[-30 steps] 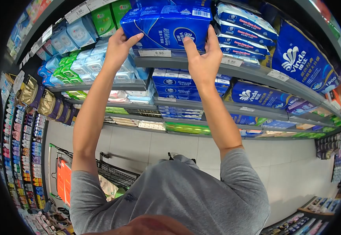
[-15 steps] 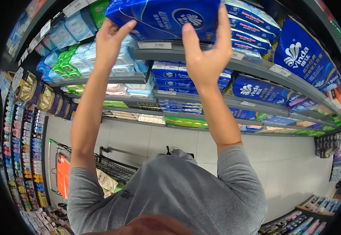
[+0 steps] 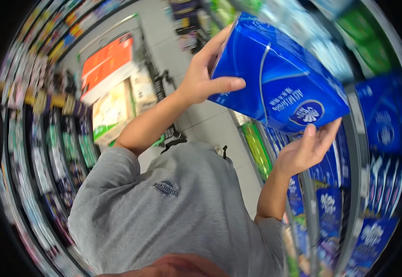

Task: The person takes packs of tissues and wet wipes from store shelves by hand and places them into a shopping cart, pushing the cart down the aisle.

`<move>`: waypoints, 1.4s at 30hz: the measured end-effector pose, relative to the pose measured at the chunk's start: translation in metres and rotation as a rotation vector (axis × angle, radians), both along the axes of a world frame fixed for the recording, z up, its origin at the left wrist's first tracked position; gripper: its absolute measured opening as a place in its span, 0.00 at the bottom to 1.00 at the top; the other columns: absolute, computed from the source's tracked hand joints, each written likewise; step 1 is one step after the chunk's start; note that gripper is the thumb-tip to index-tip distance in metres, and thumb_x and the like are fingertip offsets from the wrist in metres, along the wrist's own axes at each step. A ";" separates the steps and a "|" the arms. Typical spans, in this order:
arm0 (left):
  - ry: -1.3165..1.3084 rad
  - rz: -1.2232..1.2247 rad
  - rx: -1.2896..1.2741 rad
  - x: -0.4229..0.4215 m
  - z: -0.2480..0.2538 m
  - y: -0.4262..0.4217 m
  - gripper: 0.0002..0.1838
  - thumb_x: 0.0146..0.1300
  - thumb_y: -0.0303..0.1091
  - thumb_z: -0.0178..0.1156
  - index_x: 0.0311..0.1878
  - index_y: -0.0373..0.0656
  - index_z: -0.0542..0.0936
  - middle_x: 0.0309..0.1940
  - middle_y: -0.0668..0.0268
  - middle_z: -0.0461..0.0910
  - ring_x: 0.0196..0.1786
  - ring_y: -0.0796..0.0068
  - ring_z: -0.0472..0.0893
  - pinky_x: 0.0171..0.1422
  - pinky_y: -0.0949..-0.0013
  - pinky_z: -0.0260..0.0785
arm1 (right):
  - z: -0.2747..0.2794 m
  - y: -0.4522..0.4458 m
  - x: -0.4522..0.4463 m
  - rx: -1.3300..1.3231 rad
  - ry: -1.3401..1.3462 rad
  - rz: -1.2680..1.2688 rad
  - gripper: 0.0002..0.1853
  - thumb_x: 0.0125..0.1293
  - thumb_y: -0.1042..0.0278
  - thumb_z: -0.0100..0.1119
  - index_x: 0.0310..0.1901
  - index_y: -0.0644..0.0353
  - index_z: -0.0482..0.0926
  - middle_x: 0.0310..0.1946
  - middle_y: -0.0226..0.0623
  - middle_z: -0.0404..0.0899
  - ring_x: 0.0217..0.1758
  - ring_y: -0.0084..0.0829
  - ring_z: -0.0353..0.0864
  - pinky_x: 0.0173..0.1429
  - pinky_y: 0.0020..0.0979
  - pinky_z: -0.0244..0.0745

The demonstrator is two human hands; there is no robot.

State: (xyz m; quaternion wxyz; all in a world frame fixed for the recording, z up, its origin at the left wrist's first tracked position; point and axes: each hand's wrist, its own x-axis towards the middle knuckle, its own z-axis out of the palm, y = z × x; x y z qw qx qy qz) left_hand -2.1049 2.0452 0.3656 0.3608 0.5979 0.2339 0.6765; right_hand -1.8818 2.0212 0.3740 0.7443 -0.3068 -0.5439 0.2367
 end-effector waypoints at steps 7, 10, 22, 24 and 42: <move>-0.545 0.242 -0.571 -0.126 -0.075 -0.120 0.44 0.56 0.26 0.68 0.75 0.40 0.57 0.61 0.61 0.73 0.60 0.74 0.74 0.64 0.69 0.66 | -0.078 0.009 -0.125 -0.499 -0.254 0.599 0.29 0.68 0.69 0.59 0.67 0.71 0.64 0.60 0.44 0.72 0.60 0.31 0.73 0.67 0.30 0.63; -0.742 0.444 -0.656 -0.161 -0.121 -0.179 0.40 0.58 0.25 0.65 0.74 0.41 0.59 0.57 0.60 0.76 0.53 0.73 0.79 0.56 0.70 0.72 | -0.113 -0.002 -0.182 -0.926 -0.376 0.933 0.32 0.66 0.64 0.64 0.65 0.72 0.66 0.55 0.43 0.76 0.57 0.29 0.75 0.63 0.30 0.67; -1.101 1.053 -0.630 -0.245 -0.193 -0.351 0.22 0.65 0.39 0.60 0.59 0.43 0.71 0.52 0.64 0.78 0.53 0.69 0.79 0.60 0.62 0.72 | -0.178 -0.069 -0.446 -1.100 -0.805 1.507 0.31 0.61 0.51 0.68 0.53 0.74 0.77 0.43 0.42 0.84 0.44 0.26 0.81 0.51 0.26 0.73; -1.103 1.151 -0.619 -0.256 -0.206 -0.357 0.22 0.67 0.42 0.59 0.60 0.45 0.71 0.54 0.65 0.78 0.56 0.68 0.77 0.61 0.58 0.70 | -0.200 -0.081 -0.491 -1.164 -0.805 1.548 0.29 0.61 0.50 0.67 0.50 0.73 0.80 0.42 0.41 0.84 0.42 0.27 0.82 0.50 0.27 0.73; -0.418 1.603 -1.009 -0.290 -0.240 -0.397 0.51 0.60 0.38 0.70 0.76 0.37 0.45 0.69 0.45 0.61 0.69 0.51 0.67 0.63 0.56 0.70 | -0.241 -0.169 -0.504 -0.697 -0.965 1.134 0.42 0.62 0.43 0.61 0.64 0.75 0.65 0.57 0.63 0.73 0.59 0.51 0.77 0.61 0.42 0.71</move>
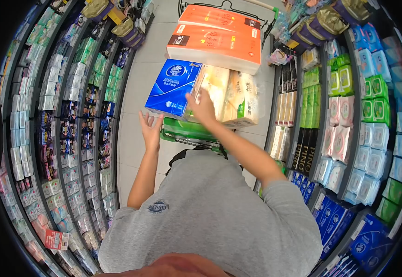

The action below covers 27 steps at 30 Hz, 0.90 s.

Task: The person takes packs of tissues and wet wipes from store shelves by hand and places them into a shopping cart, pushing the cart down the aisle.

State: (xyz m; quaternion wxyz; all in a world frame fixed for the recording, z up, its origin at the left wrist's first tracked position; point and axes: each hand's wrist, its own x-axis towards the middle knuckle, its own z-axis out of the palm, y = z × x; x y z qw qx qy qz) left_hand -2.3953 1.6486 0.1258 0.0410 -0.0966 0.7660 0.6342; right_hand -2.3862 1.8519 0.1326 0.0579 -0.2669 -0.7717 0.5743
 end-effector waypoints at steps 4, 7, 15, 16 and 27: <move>0.007 -0.150 0.098 -0.021 0.001 -0.004 0.47 0.60 0.34 0.69 0.75 0.33 0.50 0.69 0.45 0.62 0.71 0.53 0.64 0.73 0.57 0.59 | -0.006 -0.021 0.013 -0.055 0.121 0.002 0.38 0.66 0.47 0.58 0.65 0.74 0.65 0.57 0.62 0.74 0.60 0.51 0.76 0.62 0.41 0.71; 0.016 -0.168 0.106 -0.035 -0.001 -0.001 0.44 0.61 0.32 0.67 0.74 0.32 0.52 0.68 0.47 0.64 0.70 0.56 0.65 0.73 0.60 0.58 | -0.017 -0.008 -0.014 -0.021 0.150 0.051 0.36 0.69 0.51 0.57 0.67 0.73 0.62 0.58 0.60 0.74 0.60 0.43 0.78 0.61 0.36 0.73; 0.017 -0.227 0.091 -0.048 -0.018 0.000 0.40 0.64 0.31 0.65 0.74 0.35 0.55 0.69 0.51 0.65 0.69 0.61 0.67 0.72 0.61 0.59 | 0.001 0.001 -0.013 -0.101 0.082 0.219 0.33 0.67 0.49 0.57 0.62 0.70 0.69 0.49 0.57 0.80 0.53 0.47 0.81 0.56 0.39 0.74; -0.007 -0.238 0.115 -0.050 -0.022 -0.004 0.39 0.64 0.33 0.64 0.74 0.37 0.56 0.69 0.53 0.65 0.69 0.62 0.67 0.72 0.60 0.58 | -0.001 -0.001 -0.005 -0.056 0.093 0.214 0.32 0.66 0.51 0.58 0.62 0.70 0.70 0.50 0.58 0.80 0.53 0.48 0.81 0.57 0.39 0.74; 0.436 0.010 -0.504 -0.096 -0.059 -0.010 0.45 0.52 0.41 0.73 0.70 0.32 0.63 0.65 0.45 0.68 0.68 0.48 0.67 0.73 0.56 0.56 | 0.015 0.036 0.129 -0.043 0.038 0.341 0.21 0.63 0.55 0.61 0.49 0.63 0.82 0.40 0.51 0.84 0.43 0.46 0.84 0.49 0.40 0.77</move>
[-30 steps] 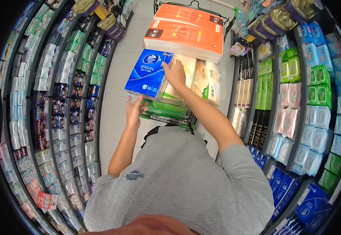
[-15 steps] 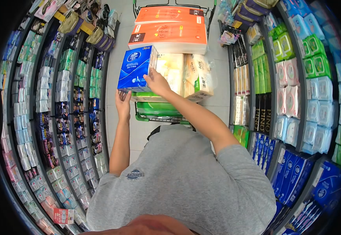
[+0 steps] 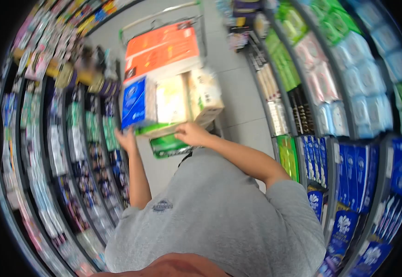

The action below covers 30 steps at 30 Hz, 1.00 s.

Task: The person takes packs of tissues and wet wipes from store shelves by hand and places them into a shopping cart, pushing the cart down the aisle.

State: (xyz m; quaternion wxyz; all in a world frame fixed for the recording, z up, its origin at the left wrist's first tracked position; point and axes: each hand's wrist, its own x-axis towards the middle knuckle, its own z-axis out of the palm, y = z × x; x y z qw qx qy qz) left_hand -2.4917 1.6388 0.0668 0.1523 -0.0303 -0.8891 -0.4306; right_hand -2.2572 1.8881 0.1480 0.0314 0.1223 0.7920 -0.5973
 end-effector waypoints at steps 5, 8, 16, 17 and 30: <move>0.370 -0.208 -0.056 0.044 0.088 0.100 0.36 0.54 0.32 0.69 0.66 0.31 0.67 0.64 0.45 0.69 0.67 0.48 0.67 0.74 0.54 0.56 | 0.019 0.048 0.076 0.063 0.006 -0.271 0.16 0.60 0.57 0.62 0.43 0.60 0.84 0.37 0.46 0.85 0.38 0.41 0.85 0.44 0.39 0.78; 0.360 -0.508 -0.095 0.070 0.097 0.180 0.31 0.58 0.29 0.64 0.65 0.31 0.69 0.63 0.48 0.70 0.67 0.50 0.68 0.73 0.53 0.57 | 0.008 0.078 0.126 0.067 0.121 -0.431 0.16 0.62 0.58 0.63 0.44 0.62 0.82 0.38 0.44 0.86 0.41 0.39 0.85 0.47 0.37 0.78; 0.394 -1.410 0.082 0.228 0.180 0.374 0.23 0.57 0.22 0.60 0.58 0.32 0.74 0.61 0.44 0.71 0.65 0.47 0.70 0.70 0.55 0.60 | 0.077 0.148 0.348 0.246 0.214 -1.071 0.17 0.65 0.59 0.64 0.49 0.61 0.82 0.40 0.41 0.86 0.40 0.29 0.84 0.45 0.32 0.79; 0.354 -1.492 0.147 0.247 0.188 0.397 0.23 0.57 0.21 0.61 0.58 0.32 0.74 0.59 0.46 0.73 0.64 0.48 0.72 0.69 0.56 0.61 | 0.102 0.149 0.376 0.251 0.178 -1.176 0.16 0.65 0.60 0.63 0.49 0.61 0.82 0.40 0.40 0.86 0.40 0.28 0.84 0.45 0.32 0.78; 0.285 -2.214 0.592 0.588 0.429 0.545 0.26 0.60 0.34 0.66 0.60 0.34 0.74 0.56 0.52 0.77 0.61 0.61 0.77 0.64 0.62 0.68 | 0.369 0.171 0.600 1.425 0.663 -1.934 0.21 0.62 0.66 0.64 0.55 0.66 0.76 0.50 0.50 0.80 0.55 0.42 0.80 0.62 0.37 0.74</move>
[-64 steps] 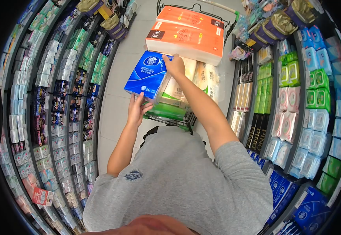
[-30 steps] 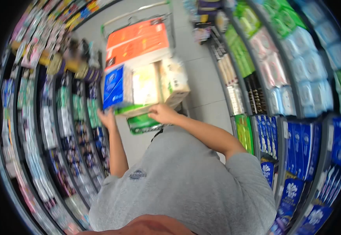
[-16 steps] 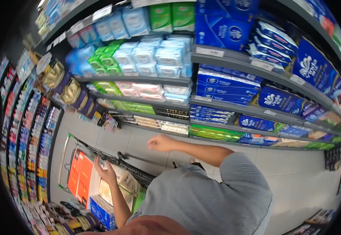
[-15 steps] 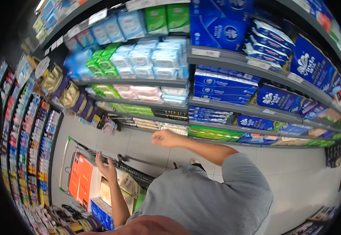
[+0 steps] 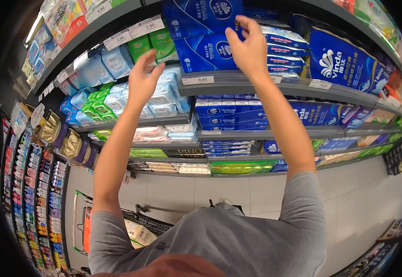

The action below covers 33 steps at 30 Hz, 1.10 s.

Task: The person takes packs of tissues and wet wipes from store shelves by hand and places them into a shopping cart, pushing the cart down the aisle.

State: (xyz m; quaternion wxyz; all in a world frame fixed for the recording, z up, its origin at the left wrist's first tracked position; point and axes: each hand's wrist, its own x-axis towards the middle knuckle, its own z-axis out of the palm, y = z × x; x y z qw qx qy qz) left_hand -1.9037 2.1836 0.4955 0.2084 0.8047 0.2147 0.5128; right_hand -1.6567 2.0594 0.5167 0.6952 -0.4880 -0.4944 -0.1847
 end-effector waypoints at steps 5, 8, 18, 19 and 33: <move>-0.178 0.026 -0.053 0.081 0.018 0.063 0.31 0.56 0.41 0.67 0.57 0.27 0.74 0.52 0.48 0.80 0.55 0.58 0.80 0.57 0.62 0.72 | 0.037 0.032 0.054 -0.106 -0.019 -0.059 0.36 0.58 0.60 0.68 0.61 0.78 0.67 0.59 0.62 0.72 0.66 0.45 0.72 0.68 0.39 0.67; -0.073 -0.023 -0.244 0.089 0.036 0.065 0.28 0.57 0.40 0.66 0.54 0.27 0.76 0.47 0.50 0.82 0.48 0.62 0.82 0.51 0.63 0.72 | 0.050 0.043 0.064 -0.269 0.057 -0.071 0.35 0.56 0.58 0.69 0.54 0.83 0.71 0.49 0.60 0.79 0.55 0.43 0.80 0.59 0.38 0.74; -0.213 -0.229 -0.535 0.089 0.048 0.044 0.24 0.65 0.30 0.57 0.63 0.31 0.71 0.61 0.58 0.74 0.65 0.67 0.69 0.71 0.66 0.53 | 0.057 0.059 0.060 -0.406 0.055 0.018 0.23 0.54 0.55 0.68 0.33 0.73 0.78 0.25 0.42 0.78 0.27 0.31 0.77 0.31 0.31 0.71; -0.242 -0.261 -0.500 0.090 0.044 0.049 0.23 0.66 0.29 0.56 0.63 0.32 0.71 0.61 0.58 0.74 0.64 0.68 0.69 0.71 0.66 0.54 | 0.060 0.049 0.052 -0.422 0.091 0.046 0.25 0.54 0.54 0.68 0.36 0.74 0.77 0.24 0.41 0.77 0.27 0.31 0.77 0.31 0.31 0.71; -0.437 -0.376 -0.548 0.074 0.033 0.037 0.17 0.69 0.28 0.53 0.60 0.40 0.74 0.55 0.69 0.77 0.57 0.75 0.72 0.65 0.64 0.59 | 0.058 -0.017 0.006 -0.391 0.146 0.287 0.32 0.54 0.56 0.67 0.54 0.72 0.73 0.46 0.54 0.80 0.51 0.42 0.81 0.56 0.38 0.75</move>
